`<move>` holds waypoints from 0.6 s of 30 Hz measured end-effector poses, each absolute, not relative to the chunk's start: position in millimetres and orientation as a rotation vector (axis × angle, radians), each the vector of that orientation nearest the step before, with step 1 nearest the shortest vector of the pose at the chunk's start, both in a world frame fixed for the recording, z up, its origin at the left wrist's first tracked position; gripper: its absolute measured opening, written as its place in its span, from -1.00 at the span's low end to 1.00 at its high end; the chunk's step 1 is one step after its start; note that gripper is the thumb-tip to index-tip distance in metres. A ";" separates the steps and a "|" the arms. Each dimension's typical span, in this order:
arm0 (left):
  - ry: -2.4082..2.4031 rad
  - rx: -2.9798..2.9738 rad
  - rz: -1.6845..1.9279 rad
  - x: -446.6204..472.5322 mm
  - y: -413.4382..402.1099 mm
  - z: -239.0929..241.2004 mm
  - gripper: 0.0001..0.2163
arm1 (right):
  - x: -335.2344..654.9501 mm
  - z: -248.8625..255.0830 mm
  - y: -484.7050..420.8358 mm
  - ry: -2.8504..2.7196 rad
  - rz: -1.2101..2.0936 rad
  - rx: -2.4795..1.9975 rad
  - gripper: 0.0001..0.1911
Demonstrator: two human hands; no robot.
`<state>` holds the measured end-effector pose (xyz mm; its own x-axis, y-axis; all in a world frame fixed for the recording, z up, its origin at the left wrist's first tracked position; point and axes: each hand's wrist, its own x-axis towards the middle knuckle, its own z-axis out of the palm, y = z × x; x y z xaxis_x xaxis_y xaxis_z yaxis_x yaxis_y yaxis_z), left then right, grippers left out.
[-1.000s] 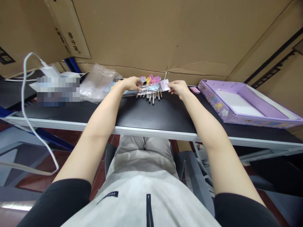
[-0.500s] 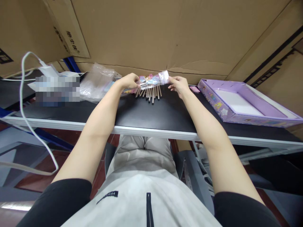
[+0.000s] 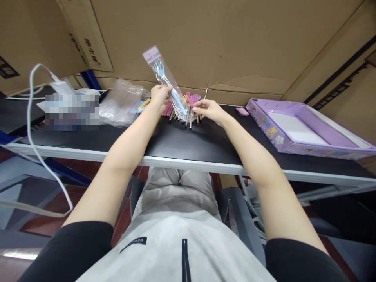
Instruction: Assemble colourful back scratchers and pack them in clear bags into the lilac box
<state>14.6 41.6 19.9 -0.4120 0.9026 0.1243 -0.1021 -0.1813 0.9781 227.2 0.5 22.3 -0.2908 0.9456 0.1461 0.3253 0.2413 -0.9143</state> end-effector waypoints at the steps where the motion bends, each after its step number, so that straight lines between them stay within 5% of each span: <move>1: 1.309 0.972 1.706 15.0 44.5 16.9 -0.75 | 226.9 21.4 0.4 -1.797 1.059 -1.171 -0.72; 18: 1.000 0.632 1.862 35.4 43.3 7.9 -0.61 | 230.4 11.4 11.9 -1.911 1.085 -0.998 -0.66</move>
